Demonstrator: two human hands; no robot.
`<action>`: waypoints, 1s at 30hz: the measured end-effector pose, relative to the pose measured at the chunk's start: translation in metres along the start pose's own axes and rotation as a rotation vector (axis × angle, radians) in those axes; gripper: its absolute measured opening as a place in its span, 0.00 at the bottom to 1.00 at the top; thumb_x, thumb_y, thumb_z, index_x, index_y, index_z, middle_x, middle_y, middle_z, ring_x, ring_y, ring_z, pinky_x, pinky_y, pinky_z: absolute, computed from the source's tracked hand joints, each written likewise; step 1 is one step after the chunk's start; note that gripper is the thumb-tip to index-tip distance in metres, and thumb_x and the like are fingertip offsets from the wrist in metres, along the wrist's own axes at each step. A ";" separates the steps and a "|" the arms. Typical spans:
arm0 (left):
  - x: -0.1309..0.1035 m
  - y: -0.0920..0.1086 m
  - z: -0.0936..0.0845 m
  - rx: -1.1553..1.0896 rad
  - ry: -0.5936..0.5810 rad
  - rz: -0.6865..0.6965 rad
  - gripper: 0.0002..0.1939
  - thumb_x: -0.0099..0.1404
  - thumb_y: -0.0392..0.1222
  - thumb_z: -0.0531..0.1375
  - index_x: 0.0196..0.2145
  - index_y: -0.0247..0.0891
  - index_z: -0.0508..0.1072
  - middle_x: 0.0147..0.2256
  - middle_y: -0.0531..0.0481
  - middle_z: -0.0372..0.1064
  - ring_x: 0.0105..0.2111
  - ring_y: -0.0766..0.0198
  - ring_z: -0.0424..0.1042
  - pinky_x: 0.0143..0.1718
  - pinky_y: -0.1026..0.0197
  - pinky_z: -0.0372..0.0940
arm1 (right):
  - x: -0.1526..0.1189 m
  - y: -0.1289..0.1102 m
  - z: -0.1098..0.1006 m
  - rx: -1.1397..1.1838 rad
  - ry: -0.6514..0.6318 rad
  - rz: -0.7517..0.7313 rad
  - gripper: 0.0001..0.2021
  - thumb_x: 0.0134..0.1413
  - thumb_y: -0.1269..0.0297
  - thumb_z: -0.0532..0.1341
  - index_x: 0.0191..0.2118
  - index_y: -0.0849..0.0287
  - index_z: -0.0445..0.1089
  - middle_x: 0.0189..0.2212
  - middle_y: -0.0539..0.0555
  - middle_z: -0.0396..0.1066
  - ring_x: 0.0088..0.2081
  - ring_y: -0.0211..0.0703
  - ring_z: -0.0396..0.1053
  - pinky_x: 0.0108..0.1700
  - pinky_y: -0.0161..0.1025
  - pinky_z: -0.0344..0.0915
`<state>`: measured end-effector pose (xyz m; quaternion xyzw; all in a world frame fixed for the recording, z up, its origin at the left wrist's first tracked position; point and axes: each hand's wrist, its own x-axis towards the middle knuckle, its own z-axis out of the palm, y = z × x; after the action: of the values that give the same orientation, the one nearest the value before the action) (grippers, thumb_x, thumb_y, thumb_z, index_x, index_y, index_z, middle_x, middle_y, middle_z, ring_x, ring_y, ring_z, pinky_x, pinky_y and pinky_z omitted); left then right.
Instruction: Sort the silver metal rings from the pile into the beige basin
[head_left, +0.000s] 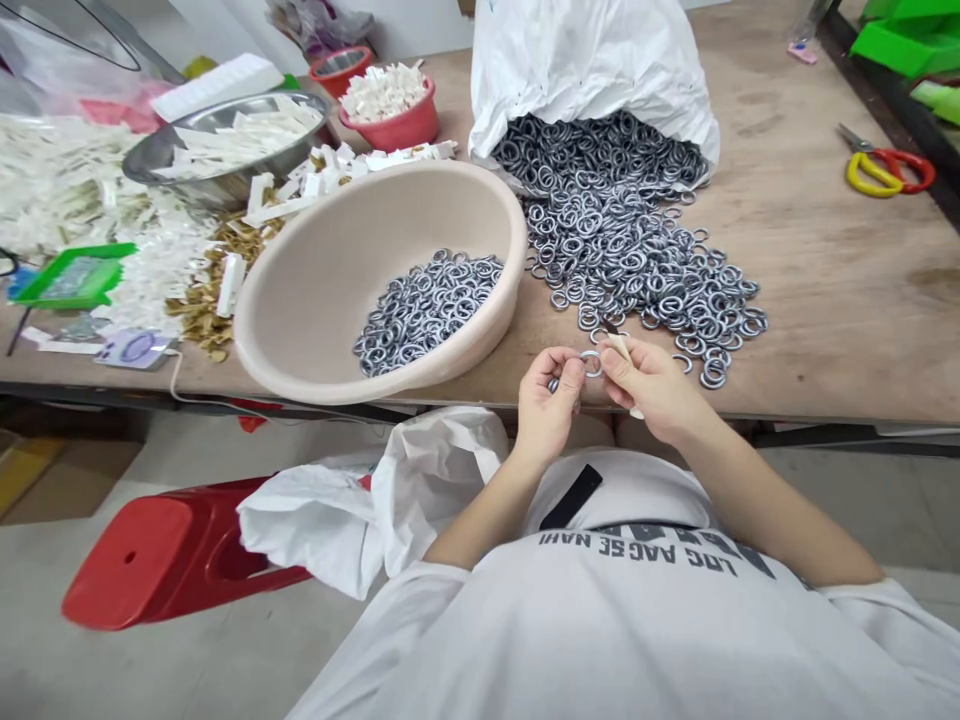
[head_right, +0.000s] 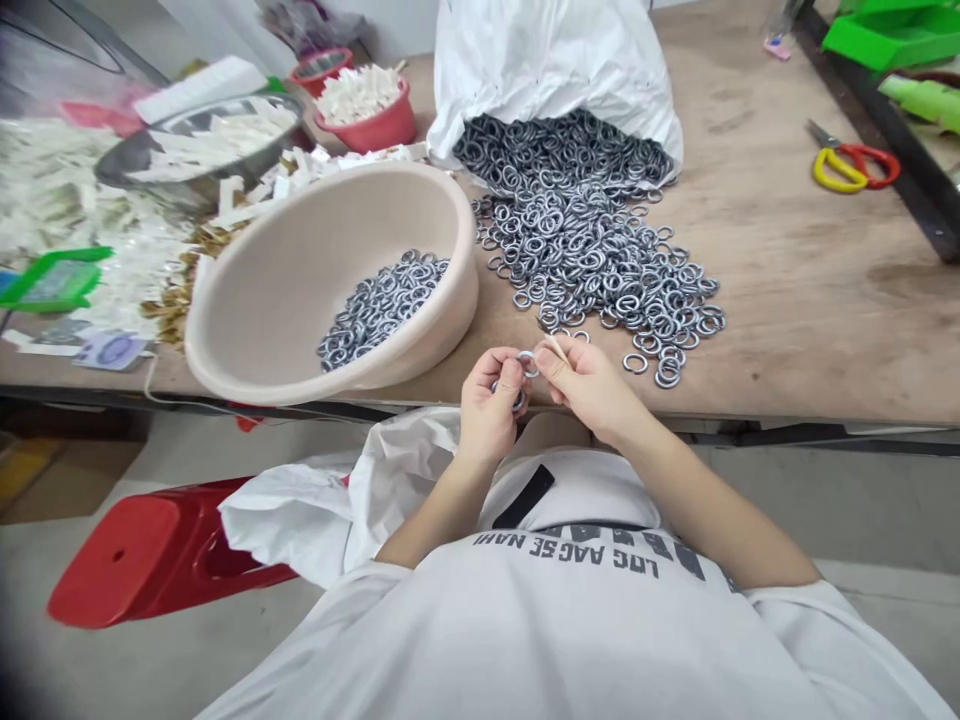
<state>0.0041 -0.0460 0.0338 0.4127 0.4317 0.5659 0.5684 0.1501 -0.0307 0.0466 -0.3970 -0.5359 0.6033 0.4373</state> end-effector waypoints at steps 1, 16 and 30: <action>-0.002 0.000 0.003 0.023 -0.012 0.008 0.17 0.62 0.55 0.65 0.34 0.38 0.73 0.22 0.57 0.64 0.18 0.74 0.57 0.20 0.69 0.53 | -0.004 -0.001 0.004 0.040 0.019 0.003 0.19 0.62 0.43 0.58 0.34 0.55 0.62 0.22 0.43 0.56 0.20 0.33 0.52 0.23 0.33 0.52; -0.013 0.013 0.013 -0.218 -0.072 -0.204 0.22 0.62 0.58 0.64 0.26 0.37 0.65 0.20 0.56 0.62 0.15 0.75 0.56 0.15 0.70 0.50 | -0.017 0.001 0.009 -0.358 0.223 -0.268 0.14 0.64 0.49 0.58 0.45 0.54 0.69 0.33 0.52 0.72 0.35 0.45 0.70 0.40 0.43 0.67; -0.014 0.018 0.013 -0.267 0.081 -0.272 0.21 0.57 0.56 0.68 0.29 0.37 0.67 0.21 0.59 0.57 0.17 0.76 0.56 0.13 0.72 0.51 | -0.028 -0.002 0.011 -1.084 0.216 -0.487 0.20 0.66 0.47 0.56 0.31 0.57 0.70 0.28 0.51 0.67 0.30 0.39 0.63 0.32 0.38 0.51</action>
<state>0.0119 -0.0595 0.0553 0.2484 0.4271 0.5523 0.6714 0.1484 -0.0606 0.0497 -0.4884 -0.7951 0.0831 0.3500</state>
